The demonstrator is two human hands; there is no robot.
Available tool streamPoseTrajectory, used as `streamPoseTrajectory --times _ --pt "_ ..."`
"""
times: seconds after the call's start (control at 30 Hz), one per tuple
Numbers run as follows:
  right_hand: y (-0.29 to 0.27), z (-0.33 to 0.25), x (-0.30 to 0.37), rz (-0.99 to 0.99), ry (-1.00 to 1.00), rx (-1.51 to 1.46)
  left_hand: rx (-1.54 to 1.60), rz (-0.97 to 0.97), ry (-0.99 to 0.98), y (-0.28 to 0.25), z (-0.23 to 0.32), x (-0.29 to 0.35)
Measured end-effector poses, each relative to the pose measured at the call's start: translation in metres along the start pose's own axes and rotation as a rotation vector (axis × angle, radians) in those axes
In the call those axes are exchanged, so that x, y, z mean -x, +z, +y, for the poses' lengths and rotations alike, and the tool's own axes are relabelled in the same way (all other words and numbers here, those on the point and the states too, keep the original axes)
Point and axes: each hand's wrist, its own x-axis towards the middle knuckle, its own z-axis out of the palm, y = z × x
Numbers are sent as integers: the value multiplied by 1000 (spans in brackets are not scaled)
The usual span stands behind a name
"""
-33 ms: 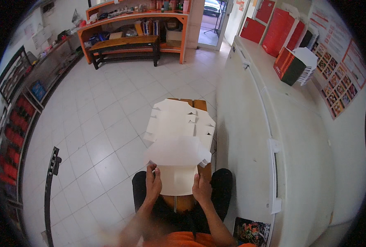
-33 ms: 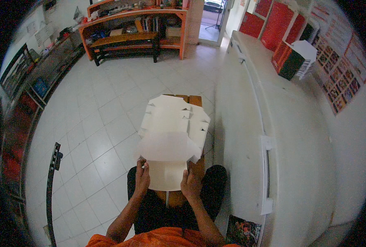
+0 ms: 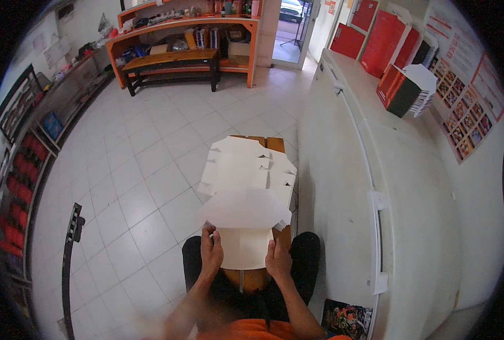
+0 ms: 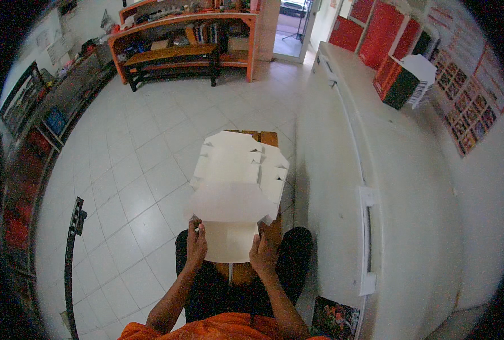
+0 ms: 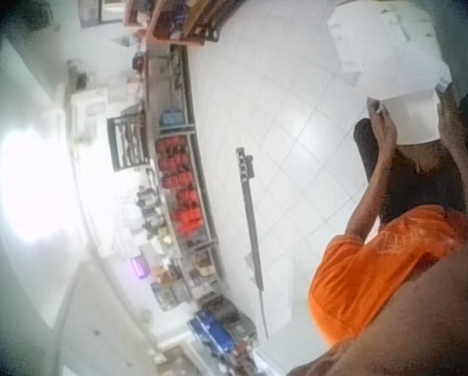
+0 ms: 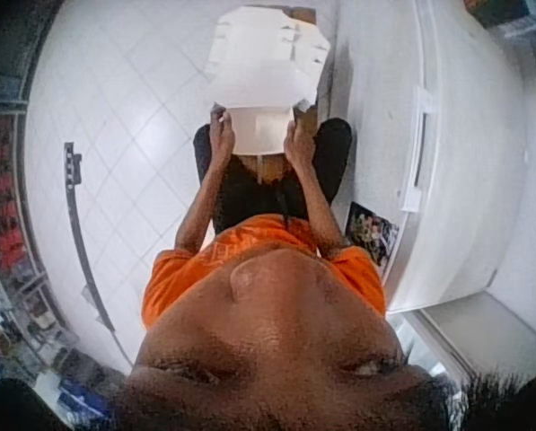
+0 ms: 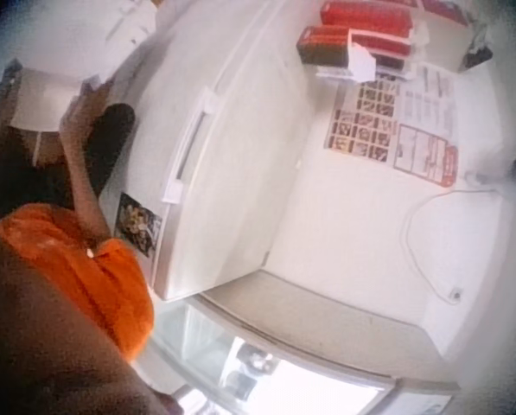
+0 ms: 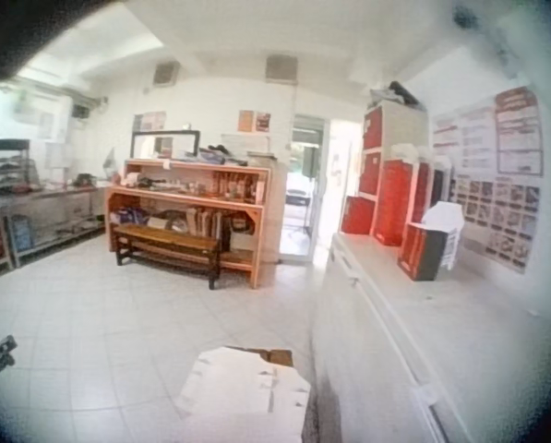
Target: The person sits on the floor and folds flat white cardboard pieces into small rectangular boxes. They insert a red and black product package into each folded box and then place the completed boxes onto a nearby wooden stool. The person repeats this process for multiple units.
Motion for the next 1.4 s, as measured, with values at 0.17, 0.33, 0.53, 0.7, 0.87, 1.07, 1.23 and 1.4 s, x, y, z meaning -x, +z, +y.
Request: streamPoseTrajectory --times 0.17,0.33,0.53,0.7,0.87,1.07,1.23,1.4 --pt "13 40 -33 60 -234 149 -78 45 61 2 -7 -3" --pt "6 21 -58 -10 -98 148 -77 55 50 0 -19 -3" --pt "10 20 -63 107 -222 112 3 56 -38 3 -23 -15" --pt "10 31 -49 38 -168 52 64 16 11 3 -26 -8" --pt "1 44 -19 61 -223 45 154 -78 25 -2 -22 -7" --pt "-49 47 -3 49 -56 -177 369 -112 -35 -91 -16 -119" --pt "-33 49 -2 -15 -69 -276 -341 -336 506 -12 -37 -196" --pt "-18 61 -8 -40 -71 -340 -1066 -540 1021 42 -120 -230"
